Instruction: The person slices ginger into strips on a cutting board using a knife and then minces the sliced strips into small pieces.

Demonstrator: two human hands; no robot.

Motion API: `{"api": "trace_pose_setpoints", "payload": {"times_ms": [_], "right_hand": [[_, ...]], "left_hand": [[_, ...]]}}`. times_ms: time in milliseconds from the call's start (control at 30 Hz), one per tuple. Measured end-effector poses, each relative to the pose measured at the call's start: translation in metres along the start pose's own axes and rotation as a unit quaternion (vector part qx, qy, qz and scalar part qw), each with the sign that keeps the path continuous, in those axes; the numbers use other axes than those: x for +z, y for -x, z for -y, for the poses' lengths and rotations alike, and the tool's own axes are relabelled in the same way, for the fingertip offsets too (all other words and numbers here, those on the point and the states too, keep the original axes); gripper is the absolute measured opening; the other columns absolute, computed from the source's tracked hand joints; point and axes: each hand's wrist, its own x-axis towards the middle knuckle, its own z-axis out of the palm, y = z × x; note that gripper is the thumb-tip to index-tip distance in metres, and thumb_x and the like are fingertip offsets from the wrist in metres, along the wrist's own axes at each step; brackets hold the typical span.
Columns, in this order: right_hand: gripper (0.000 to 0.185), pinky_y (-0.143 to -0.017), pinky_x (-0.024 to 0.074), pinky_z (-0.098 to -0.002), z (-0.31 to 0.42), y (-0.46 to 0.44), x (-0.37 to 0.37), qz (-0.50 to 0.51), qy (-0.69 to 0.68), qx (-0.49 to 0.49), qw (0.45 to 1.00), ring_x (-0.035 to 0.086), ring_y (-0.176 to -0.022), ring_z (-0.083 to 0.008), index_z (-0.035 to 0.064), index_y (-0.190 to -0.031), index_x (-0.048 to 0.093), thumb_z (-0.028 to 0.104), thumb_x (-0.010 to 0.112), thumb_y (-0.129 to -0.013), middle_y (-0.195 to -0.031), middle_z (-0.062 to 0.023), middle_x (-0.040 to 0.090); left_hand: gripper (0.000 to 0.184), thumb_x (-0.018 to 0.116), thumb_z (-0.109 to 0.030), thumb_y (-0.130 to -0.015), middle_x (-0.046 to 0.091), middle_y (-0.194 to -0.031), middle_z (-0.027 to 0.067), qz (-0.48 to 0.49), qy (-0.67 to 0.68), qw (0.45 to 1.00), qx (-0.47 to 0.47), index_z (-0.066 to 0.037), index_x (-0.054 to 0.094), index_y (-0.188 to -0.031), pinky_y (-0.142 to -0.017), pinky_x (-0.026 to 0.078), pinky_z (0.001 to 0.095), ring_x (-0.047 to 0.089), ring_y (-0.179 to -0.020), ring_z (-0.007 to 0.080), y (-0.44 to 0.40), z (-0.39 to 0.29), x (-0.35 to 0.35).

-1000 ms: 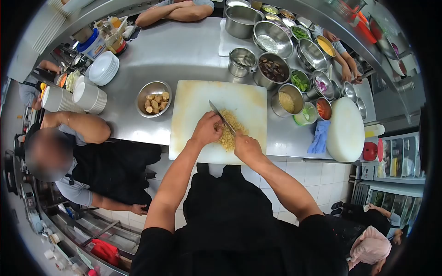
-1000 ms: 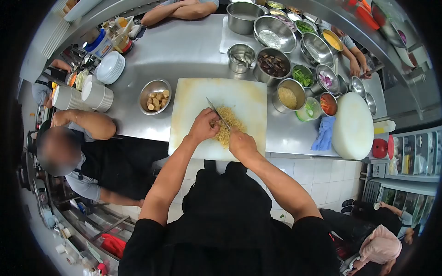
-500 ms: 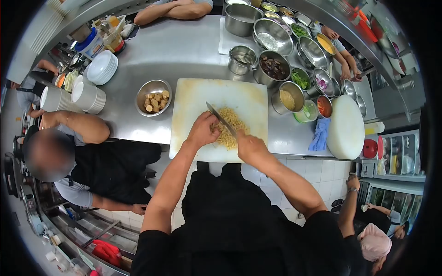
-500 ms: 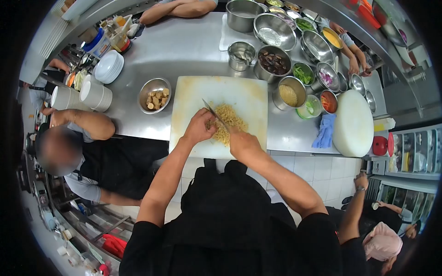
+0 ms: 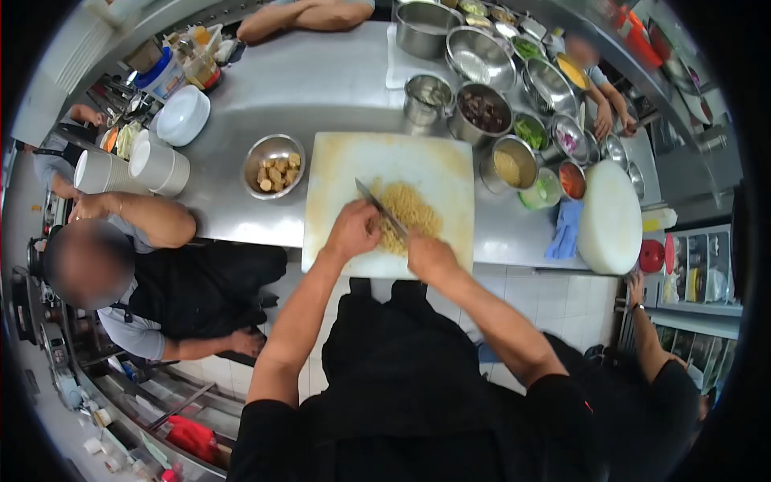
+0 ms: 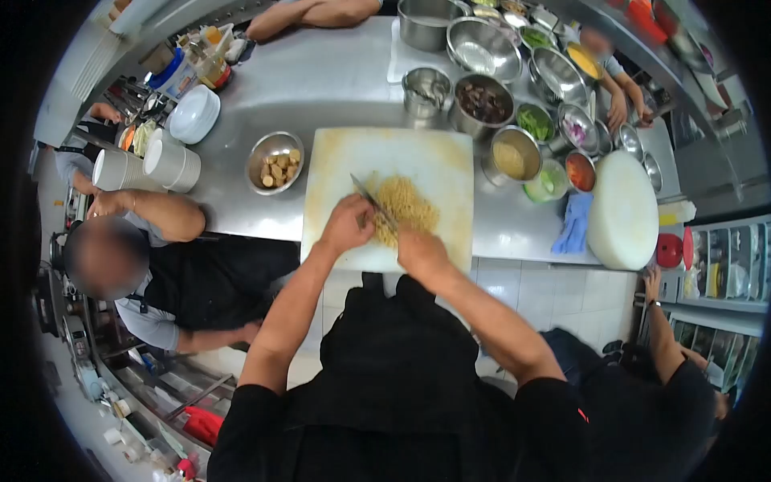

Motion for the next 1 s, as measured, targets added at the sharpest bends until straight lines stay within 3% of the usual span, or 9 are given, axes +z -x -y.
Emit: {"api": "trace_pose_setpoints", "payload": {"times_ms": [100, 333, 500, 567, 633, 667, 767, 900, 1000], "right_hand": [[0.020, -0.076, 0.0538, -0.0527, 0.004, 0.018, -0.017, 0.010, 0.013, -0.029, 0.999, 0.068, -0.086, -0.0443, -0.0058, -0.102, 0.053, 0.005, 0.048, -0.086, -0.088, -0.0288, 0.068], [0.018, -0.068, 0.0540, -0.0536, 0.000, 0.012, 0.011, -0.031, 0.012, -0.054, 0.998, 0.068, -0.075, -0.0460, -0.0044, -0.101, 0.052, 0.006, 0.049, -0.086, -0.079, -0.0255, 0.068], [0.020, -0.068, 0.0535, -0.0541, 0.003, 0.029, 0.003, -0.004, 0.035, -0.058, 0.998, 0.068, -0.074, -0.0443, -0.0059, -0.102, 0.053, 0.004, 0.049, -0.085, -0.076, -0.0273, 0.067], [0.031, -0.064, 0.0527, -0.0541, -0.006, 0.016, 0.035, -0.003, 0.037, -0.039, 0.999, 0.067, -0.071, -0.0436, -0.0074, -0.114, 0.052, 0.014, 0.054, -0.091, -0.075, -0.0259, 0.067], [0.030, -0.066, 0.0522, -0.0550, -0.018, 0.014, 0.039, -0.030, 0.000, -0.029, 0.999, 0.067, -0.073, -0.0448, -0.0062, -0.111, 0.054, 0.020, 0.053, -0.095, -0.076, -0.0259, 0.067], [0.026, -0.067, 0.0526, -0.0540, -0.025, 0.010, 0.028, -0.025, -0.006, -0.040, 0.999, 0.067, -0.073, -0.0445, -0.0047, -0.108, 0.054, 0.018, 0.052, -0.095, -0.076, -0.0255, 0.067], [0.026, -0.068, 0.0527, -0.0540, -0.042, 0.016, -0.009, -0.048, 0.000, -0.057, 0.997, 0.067, -0.073, -0.0443, -0.0017, -0.106, 0.054, 0.022, 0.053, -0.097, -0.077, -0.0243, 0.068], [0.022, -0.068, 0.0535, -0.0534, -0.056, 0.034, -0.053, -0.087, 0.020, 0.013, 0.996, 0.067, -0.074, -0.0449, -0.0032, -0.104, 0.054, 0.017, 0.053, -0.094, -0.074, -0.0262, 0.067], [0.024, -0.071, 0.0544, -0.0531, -0.063, 0.046, -0.075, -0.030, 0.037, 0.039, 0.998, 0.068, -0.078, -0.0460, -0.0073, -0.107, 0.052, 0.004, 0.049, -0.086, -0.081, -0.0298, 0.067]], "left_hand": [[0.012, 0.064, -0.005, -0.067, 0.060, -0.081, 0.0138, -0.106, 0.024, 0.994, -0.006, -0.005, 0.063, -0.078, -0.077, 0.049, 0.0432, 0.058, -0.084, 0.0367, 0.002, -0.014, -0.003], [0.018, 0.064, -0.009, -0.065, 0.059, -0.081, 0.0127, -0.026, -0.033, 0.999, -0.021, -0.005, 0.065, -0.082, -0.081, 0.047, 0.0437, 0.058, -0.086, 0.0339, 0.024, -0.002, 0.000], [0.016, 0.061, -0.008, -0.066, 0.058, -0.081, 0.0142, -0.127, -0.042, 0.990, -0.034, -0.003, 0.063, -0.081, -0.081, 0.047, 0.0446, 0.057, -0.085, 0.0360, 0.027, -0.008, -0.011], [0.033, 0.062, -0.010, -0.070, 0.060, -0.100, 0.0217, -0.086, -0.038, 0.993, -0.072, 0.001, 0.063, -0.101, -0.091, 0.044, 0.0480, 0.055, -0.099, 0.0415, 0.043, -0.007, 0.001], [0.061, 0.063, -0.016, -0.076, 0.048, -0.131, 0.0336, -0.191, -0.089, 0.973, -0.093, 0.010, 0.049, -0.129, -0.108, 0.032, 0.0545, 0.043, -0.123, 0.0496, 0.063, -0.031, 0.022], [0.086, 0.066, -0.028, -0.082, 0.023, -0.150, 0.0402, -0.106, -0.112, 0.978, -0.141, 0.015, 0.026, -0.145, -0.116, 0.017, 0.0599, 0.023, -0.138, 0.0552, 0.070, -0.042, 0.036], [0.091, 0.066, -0.039, -0.086, 0.021, -0.151, 0.0397, -0.085, -0.186, 0.959, -0.198, 0.014, 0.023, -0.147, -0.117, 0.013, 0.0606, 0.018, -0.141, 0.0546, 0.047, -0.068, 0.070], [0.084, 0.058, -0.040, -0.094, 0.025, -0.150, 0.0382, -0.111, -0.139, 0.979, -0.101, 0.013, 0.021, -0.148, -0.116, 0.018, 0.0591, 0.024, -0.141, 0.0515, -0.013, -0.034, 0.092], [0.055, 0.060, -0.024, -0.092, 0.046, -0.136, 0.0285, -0.156, -0.005, 0.988, -0.017, 0.005, 0.044, -0.135, -0.109, 0.033, 0.0522, 0.042, -0.126, 0.0455, -0.040, -0.033, 0.067]]}}
